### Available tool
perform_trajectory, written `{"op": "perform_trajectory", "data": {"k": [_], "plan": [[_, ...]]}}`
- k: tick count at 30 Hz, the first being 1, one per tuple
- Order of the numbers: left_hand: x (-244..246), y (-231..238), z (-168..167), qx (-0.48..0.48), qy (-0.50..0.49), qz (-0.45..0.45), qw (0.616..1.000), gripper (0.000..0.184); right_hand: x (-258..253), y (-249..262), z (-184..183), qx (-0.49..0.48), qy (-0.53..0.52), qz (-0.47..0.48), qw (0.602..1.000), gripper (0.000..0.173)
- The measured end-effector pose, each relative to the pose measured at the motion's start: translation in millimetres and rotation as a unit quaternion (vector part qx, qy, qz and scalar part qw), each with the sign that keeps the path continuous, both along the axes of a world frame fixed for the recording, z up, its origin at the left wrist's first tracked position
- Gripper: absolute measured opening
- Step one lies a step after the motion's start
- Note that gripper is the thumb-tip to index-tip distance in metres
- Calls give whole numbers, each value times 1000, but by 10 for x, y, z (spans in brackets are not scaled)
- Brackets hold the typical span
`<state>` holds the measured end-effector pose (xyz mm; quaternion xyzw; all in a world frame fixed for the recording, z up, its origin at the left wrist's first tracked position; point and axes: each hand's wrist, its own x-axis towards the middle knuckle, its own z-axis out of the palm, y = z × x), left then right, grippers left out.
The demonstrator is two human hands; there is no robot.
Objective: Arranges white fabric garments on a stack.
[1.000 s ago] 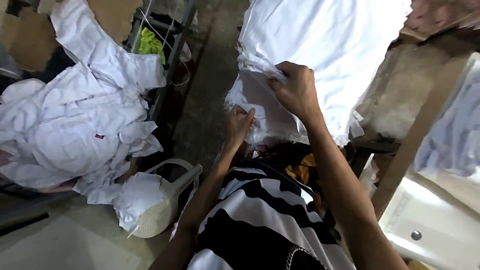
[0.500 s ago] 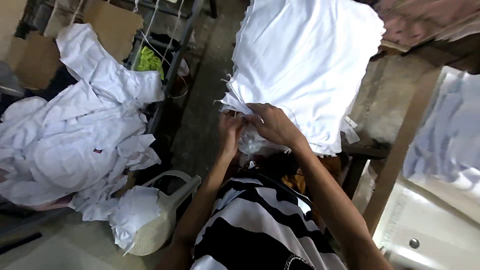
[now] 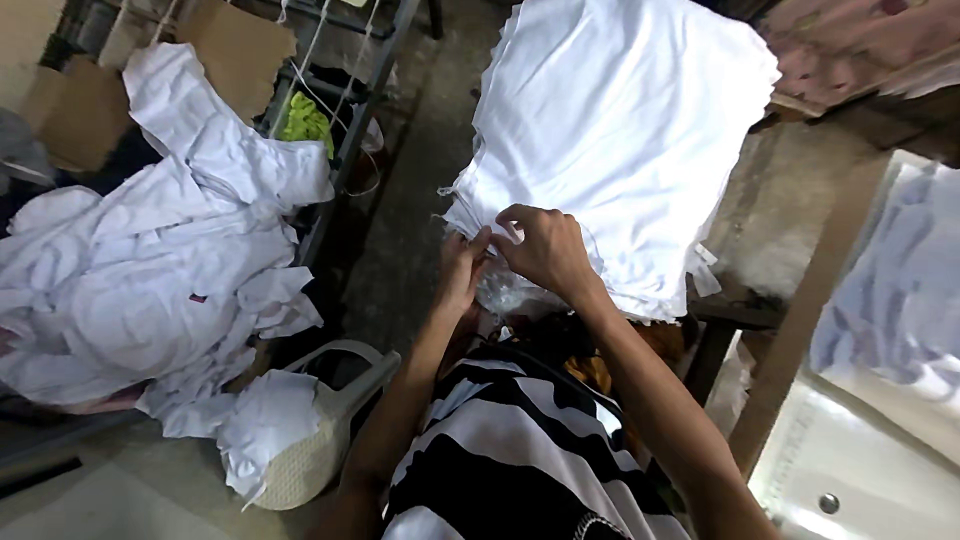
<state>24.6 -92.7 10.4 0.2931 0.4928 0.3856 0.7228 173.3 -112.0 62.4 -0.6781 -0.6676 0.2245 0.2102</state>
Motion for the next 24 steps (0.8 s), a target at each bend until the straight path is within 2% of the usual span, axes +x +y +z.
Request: {"op": "perform_trajectory", "data": {"k": [3,8,13,17,21,24], "plan": [[-37,-12,-38,16,-8,-10,1000,16,-4,5,18,-2,-17,4,1000,26],[-32,37,-51,21,3,-17,1000,19,-10,15,-23,10,-16,-24,1000,11],[-32,84,-52,31,14,-37,999,13,-77,28,-56,37,-57,-31,997,25],[-11,163,-47,23,43,-23,999,12,-99,52,-88,48,-71,-50,995,16],[-41,154,-50,44,65,-33,996,19,73,74,3,-19,38,-94,995,19],[-38,155,-56,35,52,-22,998,17,274,201,11,-14,98,-113,989,22]]}}
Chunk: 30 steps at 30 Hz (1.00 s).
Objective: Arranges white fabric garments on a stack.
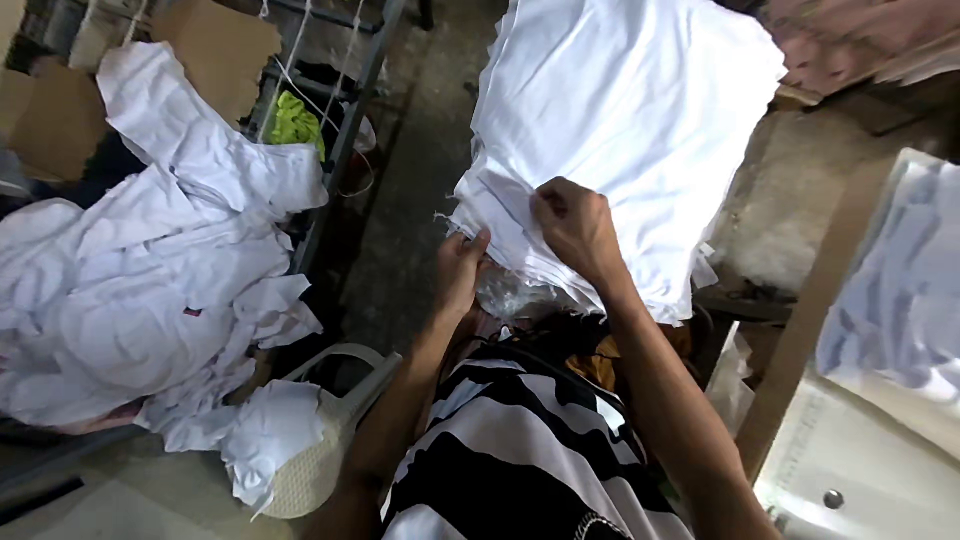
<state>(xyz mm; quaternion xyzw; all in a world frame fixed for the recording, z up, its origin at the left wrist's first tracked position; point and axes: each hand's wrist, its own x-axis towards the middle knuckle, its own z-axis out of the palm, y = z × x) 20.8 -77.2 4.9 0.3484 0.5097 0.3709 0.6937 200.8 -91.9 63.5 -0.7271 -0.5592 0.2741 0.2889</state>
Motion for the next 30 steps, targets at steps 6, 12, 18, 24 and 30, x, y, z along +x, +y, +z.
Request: {"op": "perform_trajectory", "data": {"k": [6,12,18,24,30], "plan": [[-24,-17,7,4,-22,-5,1000,12,198,67,104,78,48,42,995,19],[-37,-5,113,32,-36,-45,998,17,-68,-5,69,84,-48,147,984,17],[-28,-13,87,47,8,-52,998,17,-275,3,-11,73,-168,116,976,21],[-30,-25,69,51,28,-53,997,16,-171,2,36,37,-69,78,994,15],[-34,-26,53,50,3,-47,998,21,129,86,101,27,85,10,996,17]]}}
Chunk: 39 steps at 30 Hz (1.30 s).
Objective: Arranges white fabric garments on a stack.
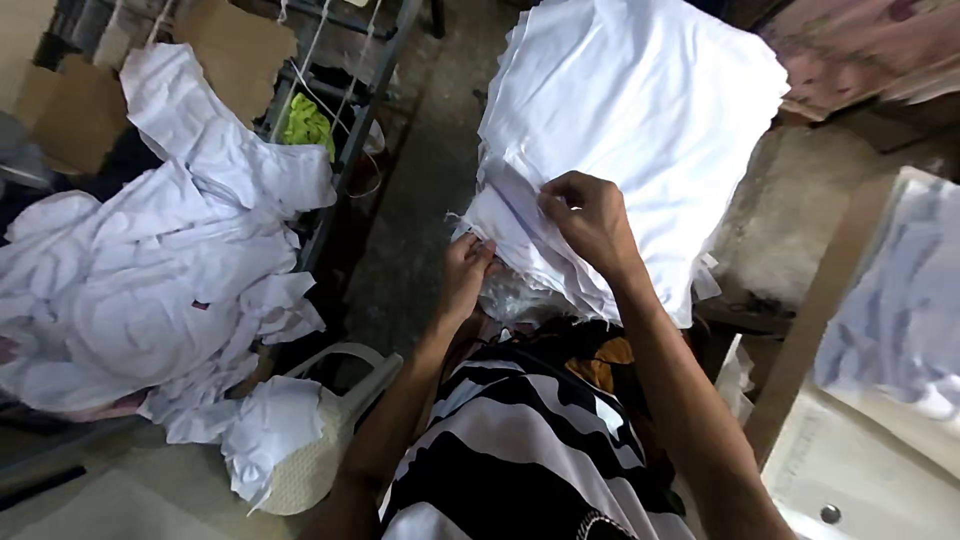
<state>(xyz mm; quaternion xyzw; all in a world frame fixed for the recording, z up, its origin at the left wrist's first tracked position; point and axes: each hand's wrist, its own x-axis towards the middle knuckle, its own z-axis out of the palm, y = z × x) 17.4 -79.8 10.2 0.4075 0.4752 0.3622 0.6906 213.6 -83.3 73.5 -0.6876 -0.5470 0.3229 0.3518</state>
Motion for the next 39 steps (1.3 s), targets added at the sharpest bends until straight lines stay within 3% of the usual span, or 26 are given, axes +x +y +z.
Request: {"op": "perform_trajectory", "data": {"k": [4,7,9,15,20,25,35,39], "plan": [[29,17,25,4,0,1,1000,20,-70,-23,-24,43,-50,68,996,28],[34,31,48,6,-1,2,1000,21,-197,-67,-100,105,-120,118,980,19],[37,32,51,10,3,-4,1000,21,-276,-82,-161,102,-152,117,976,16],[18,37,-35,30,46,-6,998,13,-409,-125,-192,66,-238,109,963,30],[79,114,-12,4,80,35,996,26,-439,-146,-188,46,-274,114,954,37],[99,149,19,5,67,32,997,29,-375,-153,-87,51,-198,66,977,20],[-61,24,38,-8,27,17,999,22,86,18,127,0,-69,-31,997,23],[-80,24,24,-9,-3,1,1000,21,103,25,109,45,-49,-13,998,21]]}}
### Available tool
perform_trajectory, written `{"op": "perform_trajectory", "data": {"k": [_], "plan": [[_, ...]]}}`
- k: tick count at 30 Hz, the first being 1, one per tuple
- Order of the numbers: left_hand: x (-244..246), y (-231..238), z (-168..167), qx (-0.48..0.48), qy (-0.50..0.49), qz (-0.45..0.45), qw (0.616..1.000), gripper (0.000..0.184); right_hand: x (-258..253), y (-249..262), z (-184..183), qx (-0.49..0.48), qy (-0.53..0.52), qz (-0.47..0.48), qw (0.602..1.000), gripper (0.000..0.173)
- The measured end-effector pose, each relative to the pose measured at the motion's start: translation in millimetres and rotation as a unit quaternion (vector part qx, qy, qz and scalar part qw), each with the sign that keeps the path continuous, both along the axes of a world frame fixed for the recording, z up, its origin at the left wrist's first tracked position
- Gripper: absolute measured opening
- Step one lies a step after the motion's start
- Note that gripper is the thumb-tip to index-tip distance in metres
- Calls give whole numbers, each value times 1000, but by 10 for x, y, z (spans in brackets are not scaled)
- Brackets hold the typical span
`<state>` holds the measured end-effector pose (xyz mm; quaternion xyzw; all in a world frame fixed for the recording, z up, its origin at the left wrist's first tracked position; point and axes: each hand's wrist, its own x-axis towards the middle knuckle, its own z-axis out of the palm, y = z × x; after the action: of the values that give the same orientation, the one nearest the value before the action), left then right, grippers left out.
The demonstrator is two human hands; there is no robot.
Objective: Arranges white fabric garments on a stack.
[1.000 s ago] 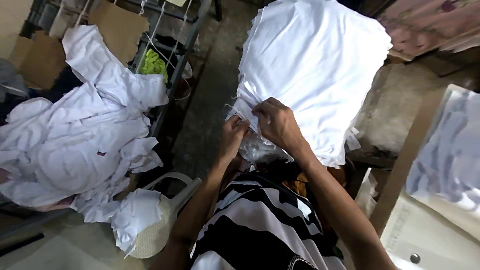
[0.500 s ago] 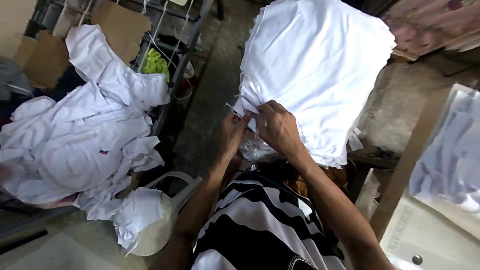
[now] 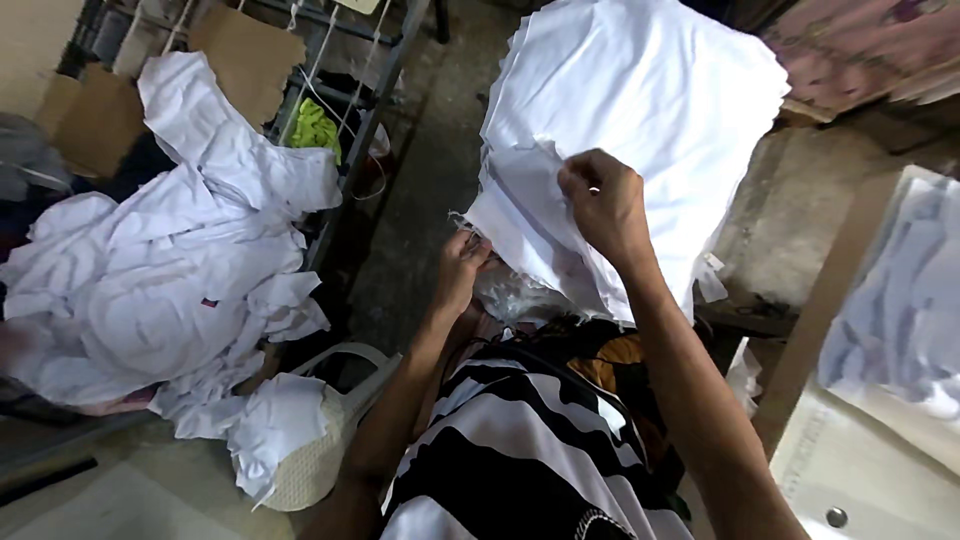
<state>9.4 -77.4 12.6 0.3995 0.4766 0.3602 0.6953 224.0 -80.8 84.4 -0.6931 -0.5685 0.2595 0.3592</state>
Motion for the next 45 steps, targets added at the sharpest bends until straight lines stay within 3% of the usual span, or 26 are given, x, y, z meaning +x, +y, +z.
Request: {"op": "perform_trajectory", "data": {"k": [4,7,10,15,29,36,42,45], "plan": [[41,1,21,10,-4,-16,1000,25,-105,-50,-168,86,-66,120,987,25],[79,4,27,28,17,-25,999,28,-239,-161,-249,68,-94,147,982,17],[116,-8,38,37,25,-18,999,35,-324,-184,-291,44,-102,142,984,16],[119,3,-37,39,-9,-17,999,21,-386,-229,-284,28,-149,143,978,35],[123,-35,-4,27,-50,-11,998,24,-249,-261,-203,40,-111,145,982,9],[109,-47,-15,44,-27,-31,998,41,-113,-244,-192,55,-75,104,990,12],[100,-73,-8,45,-35,-42,997,40,-66,-154,-227,72,-93,73,990,15],[123,-76,50,37,6,-46,998,44,-95,-198,-217,83,-93,88,988,18]]}}
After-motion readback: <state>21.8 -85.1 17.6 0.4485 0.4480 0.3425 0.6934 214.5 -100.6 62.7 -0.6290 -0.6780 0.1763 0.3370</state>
